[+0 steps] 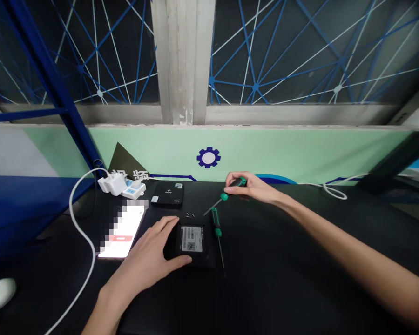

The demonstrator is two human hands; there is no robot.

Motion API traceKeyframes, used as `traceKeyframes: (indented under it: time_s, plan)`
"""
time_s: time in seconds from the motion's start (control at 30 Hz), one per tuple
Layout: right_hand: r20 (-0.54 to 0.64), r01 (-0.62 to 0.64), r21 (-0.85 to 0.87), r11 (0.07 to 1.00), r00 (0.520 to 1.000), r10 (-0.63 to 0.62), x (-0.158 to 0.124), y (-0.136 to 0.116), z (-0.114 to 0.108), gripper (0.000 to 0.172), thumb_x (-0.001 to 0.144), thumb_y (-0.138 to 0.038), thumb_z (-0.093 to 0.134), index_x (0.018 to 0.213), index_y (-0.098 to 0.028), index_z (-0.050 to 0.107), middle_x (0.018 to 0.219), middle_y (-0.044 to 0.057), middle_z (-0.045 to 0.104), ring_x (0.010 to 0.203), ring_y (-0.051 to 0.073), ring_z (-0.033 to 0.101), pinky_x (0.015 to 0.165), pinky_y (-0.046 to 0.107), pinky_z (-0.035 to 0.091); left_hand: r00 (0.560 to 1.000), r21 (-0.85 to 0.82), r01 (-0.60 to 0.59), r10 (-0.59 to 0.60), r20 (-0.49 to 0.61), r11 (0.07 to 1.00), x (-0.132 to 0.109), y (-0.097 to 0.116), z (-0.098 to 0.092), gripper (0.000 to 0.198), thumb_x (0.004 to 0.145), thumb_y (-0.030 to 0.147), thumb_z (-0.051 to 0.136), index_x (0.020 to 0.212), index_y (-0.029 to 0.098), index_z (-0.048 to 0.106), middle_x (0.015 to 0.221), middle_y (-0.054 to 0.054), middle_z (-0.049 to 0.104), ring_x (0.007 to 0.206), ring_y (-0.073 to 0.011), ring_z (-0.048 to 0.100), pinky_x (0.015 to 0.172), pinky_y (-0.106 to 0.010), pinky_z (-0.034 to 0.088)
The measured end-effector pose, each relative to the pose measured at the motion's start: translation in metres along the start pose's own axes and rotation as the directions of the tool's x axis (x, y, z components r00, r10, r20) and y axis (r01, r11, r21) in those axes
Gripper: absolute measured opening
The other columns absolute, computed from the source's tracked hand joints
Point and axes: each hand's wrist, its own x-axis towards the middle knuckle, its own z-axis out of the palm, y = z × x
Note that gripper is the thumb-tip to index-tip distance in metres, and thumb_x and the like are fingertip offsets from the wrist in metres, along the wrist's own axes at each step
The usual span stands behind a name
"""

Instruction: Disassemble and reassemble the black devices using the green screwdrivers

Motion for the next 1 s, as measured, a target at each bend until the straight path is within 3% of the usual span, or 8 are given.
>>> traceKeyframes:
  time_s: [0.1, 0.17, 0.23, 0.4, 0.5, 0.77, 1.0]
  plan:
    - [-0.183, 0.029, 0.044, 0.999, 0.983, -0.020, 0.005, 0.011, 0.022, 0.036, 0.080, -0.054, 0.074, 0.078, -0.020, 0.061, 0.054, -0.003, 0.059, 0.044, 0.010, 0.043, 0.045, 0.024, 0.032, 1.000, 0.000, 0.001, -0.001, 0.005, 1.000, 0.000, 0.003, -0.001, 0.082, 0.084, 0.067, 0.061, 0.154, 0.033, 0.034, 0.162, -0.003, 0.034, 0.143, -0.0333, 0.041, 0.111, -0.045, 0.044]
    - [-0.299, 0.093, 0.073, 0.993, 0.952, -0.067, 0.007, 0.021, 0.038, 0.038, 0.080, -0.055, 0.074, 0.076, -0.019, 0.061, 0.056, -0.002, 0.060, 0.046, 0.011, 0.046, 0.047, 0.025, 0.034, 1.000, 0.002, 0.013, -0.013, 0.009, 1.000, 0.000, 0.004, -0.001, 0.083, 0.084, 0.066, 0.062, 0.154, 0.032, 0.034, 0.163, -0.004, 0.032, 0.144, -0.0336, 0.040, 0.112, -0.046, 0.043]
    - [-0.356, 0.162, 0.086, 0.983, 0.927, -0.121, 0.007, 0.030, 0.054, 0.039, 0.075, -0.054, 0.078, 0.073, -0.019, 0.061, 0.063, 0.000, 0.062, 0.051, 0.012, 0.052, 0.051, 0.026, 0.039, 1.000, -0.002, 0.016, -0.016, 0.007, 1.000, 0.000, 0.004, 0.000, 0.083, 0.084, 0.066, 0.062, 0.155, 0.033, 0.033, 0.163, -0.004, 0.033, 0.144, -0.0339, 0.039, 0.112, -0.046, 0.043]
    - [-0.443, 0.146, 0.105, 0.984, 0.892, -0.085, 0.005, 0.043, 0.075, 0.040, 0.071, -0.056, 0.080, 0.072, -0.019, 0.065, 0.065, 0.001, 0.063, 0.055, 0.015, 0.055, 0.054, 0.028, 0.042, 1.000, -0.015, 0.016, -0.016, 0.016, 1.000, -0.001, 0.000, 0.002, 0.087, 0.084, 0.072, 0.059, 0.156, 0.034, 0.030, 0.162, -0.006, 0.036, 0.145, -0.0352, 0.037, 0.112, -0.050, 0.041]
    - [-0.469, 0.121, 0.136, 0.983, 0.882, -0.044, 0.003, 0.045, 0.077, 0.042, 0.070, -0.059, 0.079, 0.071, -0.019, 0.064, 0.062, 0.000, 0.061, 0.052, 0.013, 0.051, 0.051, 0.027, 0.039, 0.999, -0.023, 0.032, -0.032, 0.029, 0.999, -0.001, 0.000, 0.002, 0.088, 0.083, 0.073, 0.058, 0.156, 0.034, 0.030, 0.161, -0.005, 0.036, 0.145, -0.0352, 0.037, 0.112, -0.050, 0.042]
    - [-0.411, 0.076, 0.157, 0.985, 0.911, -0.004, 0.002, 0.044, 0.077, 0.044, 0.069, -0.059, 0.080, 0.072, -0.019, 0.064, 0.055, -0.003, 0.055, 0.048, 0.012, 0.046, 0.048, 0.026, 0.035, 0.999, -0.024, 0.036, -0.035, 0.026, 0.999, -0.001, 0.001, 0.002, 0.087, 0.083, 0.074, 0.057, 0.157, 0.034, 0.030, 0.162, -0.005, 0.035, 0.146, -0.0356, 0.037, 0.112, -0.051, 0.041]
    - [-0.481, 0.093, 0.170, 0.981, 0.876, 0.000, 0.003, 0.048, 0.077, 0.047, 0.067, -0.062, 0.081, 0.070, -0.019, 0.062, 0.055, -0.003, 0.053, 0.048, 0.011, 0.043, 0.046, 0.025, 0.033, 0.998, -0.022, 0.052, -0.051, 0.045, 0.998, -0.001, 0.003, 0.000, 0.089, 0.084, 0.074, 0.057, 0.157, 0.032, 0.029, 0.163, -0.006, 0.034, 0.147, -0.0350, 0.034, 0.115, -0.050, 0.038]
